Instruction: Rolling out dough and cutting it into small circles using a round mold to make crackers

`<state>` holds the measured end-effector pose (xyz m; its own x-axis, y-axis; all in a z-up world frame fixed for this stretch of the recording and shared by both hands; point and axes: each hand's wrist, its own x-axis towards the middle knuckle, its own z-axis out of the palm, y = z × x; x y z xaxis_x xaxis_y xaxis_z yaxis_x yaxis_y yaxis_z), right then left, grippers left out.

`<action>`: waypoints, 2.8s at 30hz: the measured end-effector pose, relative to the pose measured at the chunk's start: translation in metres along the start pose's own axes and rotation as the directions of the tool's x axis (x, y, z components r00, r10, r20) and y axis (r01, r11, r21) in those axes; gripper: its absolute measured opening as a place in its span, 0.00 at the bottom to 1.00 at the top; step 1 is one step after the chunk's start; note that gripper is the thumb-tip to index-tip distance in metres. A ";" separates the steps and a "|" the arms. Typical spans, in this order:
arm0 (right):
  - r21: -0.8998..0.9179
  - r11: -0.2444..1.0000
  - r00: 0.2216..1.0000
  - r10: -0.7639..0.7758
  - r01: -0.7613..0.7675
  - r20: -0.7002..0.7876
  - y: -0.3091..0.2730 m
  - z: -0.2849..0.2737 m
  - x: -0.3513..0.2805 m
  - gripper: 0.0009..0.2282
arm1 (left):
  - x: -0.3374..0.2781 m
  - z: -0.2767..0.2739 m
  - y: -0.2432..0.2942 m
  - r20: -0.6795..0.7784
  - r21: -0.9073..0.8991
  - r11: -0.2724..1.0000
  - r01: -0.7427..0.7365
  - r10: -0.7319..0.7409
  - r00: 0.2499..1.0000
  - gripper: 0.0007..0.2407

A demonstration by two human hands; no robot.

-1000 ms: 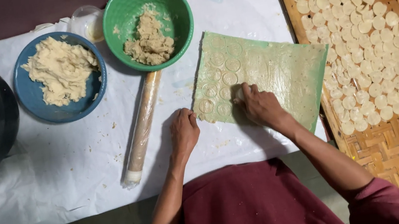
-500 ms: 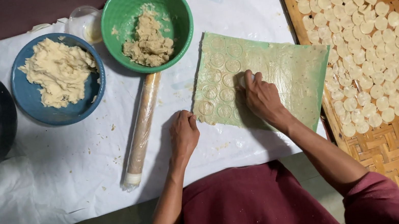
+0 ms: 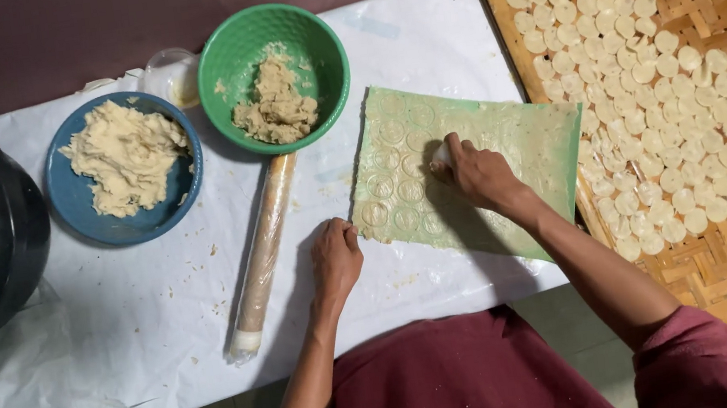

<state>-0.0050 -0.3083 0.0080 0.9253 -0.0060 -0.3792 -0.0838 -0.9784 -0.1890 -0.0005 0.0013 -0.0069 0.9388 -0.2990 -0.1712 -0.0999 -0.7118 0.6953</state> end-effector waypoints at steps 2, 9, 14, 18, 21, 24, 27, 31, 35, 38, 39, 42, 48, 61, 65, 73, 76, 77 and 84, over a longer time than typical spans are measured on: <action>0.037 0.990 0.986 0.142 -0.139 -0.084 -0.004 0.004 0.008 0.20 | -0.002 0.000 0.001 0.004 0.001 1.000 0.014 -0.014 1.000 0.05; -0.104 0.980 0.972 0.152 -0.172 -0.178 -0.018 -0.006 0.009 0.17 | -0.004 -0.002 0.002 0.040 0.018 0.999 0.038 -0.038 0.998 0.05; -0.177 0.984 0.984 -0.041 0.010 -0.175 -0.008 -0.024 0.007 0.13 | -0.003 -0.008 0.009 0.045 0.007 0.999 0.035 -0.035 0.998 0.05; -0.132 0.979 0.970 0.125 -0.154 -0.209 -0.015 -0.008 0.018 0.13 | 0.003 -0.003 0.004 0.047 0.006 0.999 0.033 -0.034 0.998 0.06; -0.120 0.989 0.993 0.078 -0.089 -0.091 -0.002 -0.008 0.023 0.17 | -0.003 -0.005 0.003 0.043 0.023 0.999 0.045 -0.045 0.998 0.06; -0.026 0.987 0.981 0.156 -0.160 -0.116 0.004 -0.032 0.025 0.14 | -0.001 -0.003 0.002 0.042 0.011 0.999 0.042 -0.042 0.998 0.06; 0.024 0.987 0.968 0.160 -0.159 -0.191 0.008 -0.028 0.043 0.17 | -0.001 -0.004 0.003 0.046 0.022 0.998 0.051 -0.052 0.998 0.06; -0.102 0.984 0.976 0.130 -0.150 -0.177 0.005 -0.027 0.047 0.12 | 0.000 -0.006 0.006 0.051 0.019 0.998 0.062 -0.063 0.997 0.06; -0.186 0.982 0.982 -0.052 0.017 -0.183 0.029 -0.035 0.048 0.10 | 0.002 -0.007 0.010 0.053 -0.004 0.998 0.061 -0.061 0.997 0.06; -0.100 0.984 0.977 0.127 -0.145 -0.171 0.007 -0.029 0.045 0.14 | 0.001 -0.007 0.009 0.038 0.000 0.998 0.060 -0.060 0.998 0.06; -0.100 0.985 0.977 0.123 -0.142 -0.172 0.013 -0.026 0.048 0.14 | 0.000 -0.005 0.006 0.034 0.001 0.998 0.060 -0.060 0.998 0.06; 0.038 0.990 0.984 0.138 -0.135 -0.109 0.024 -0.025 0.047 0.19 | -0.001 0.000 0.002 -0.015 -0.023 0.999 0.033 -0.033 0.999 0.06; 0.428 0.865 0.918 0.360 -0.262 -0.165 -0.026 -0.038 -0.035 0.19 | 0.018 -0.015 0.007 -0.136 -0.128 0.989 0.071 -0.089 0.987 0.06; 0.007 0.992 0.982 0.126 -0.127 -0.141 -0.090 0.021 -0.110 0.15 | 0.027 -0.016 0.005 -0.136 -0.033 0.998 0.056 -0.060 0.989 0.07; -0.087 0.996 0.996 -0.007 0.000 -0.087 -0.088 0.006 -0.107 0.18 | 0.029 -0.017 0.004 -0.140 -0.041 0.998 0.048 -0.053 0.989 0.07; -0.027 0.999 0.999 0.017 -0.019 -0.043 -0.056 0.042 -0.095 0.18 | 0.030 -0.013 -0.003 -0.160 -0.026 0.999 0.026 -0.030 0.987 0.06; 0.074 0.994 0.993 0.081 -0.074 -0.085 -0.049 0.020 -0.091 0.16 | 0.030 -0.012 -0.004 -0.166 -0.029 0.999 0.020 -0.024 0.986 0.06; 0.125 0.984 0.983 0.138 -0.123 -0.118 -0.053 0.006 -0.093 0.15 | 0.027 -0.013 -0.006 -0.161 -0.025 1.000 0.019 -0.023 0.987 0.06; -0.137 0.978 0.977 0.134 -0.157 -0.166 -0.055 0.029 -0.074 0.17 | 0.023 -0.016 0.000 -0.141 -0.029 0.999 0.035 -0.039 0.989 0.05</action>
<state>-0.0797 -0.2486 0.0205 0.9544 -0.1709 -0.2448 -0.1767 -0.9843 -0.0015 0.0261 0.0044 0.0008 0.9791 -0.1784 -0.0975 -0.0575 -0.7030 0.7089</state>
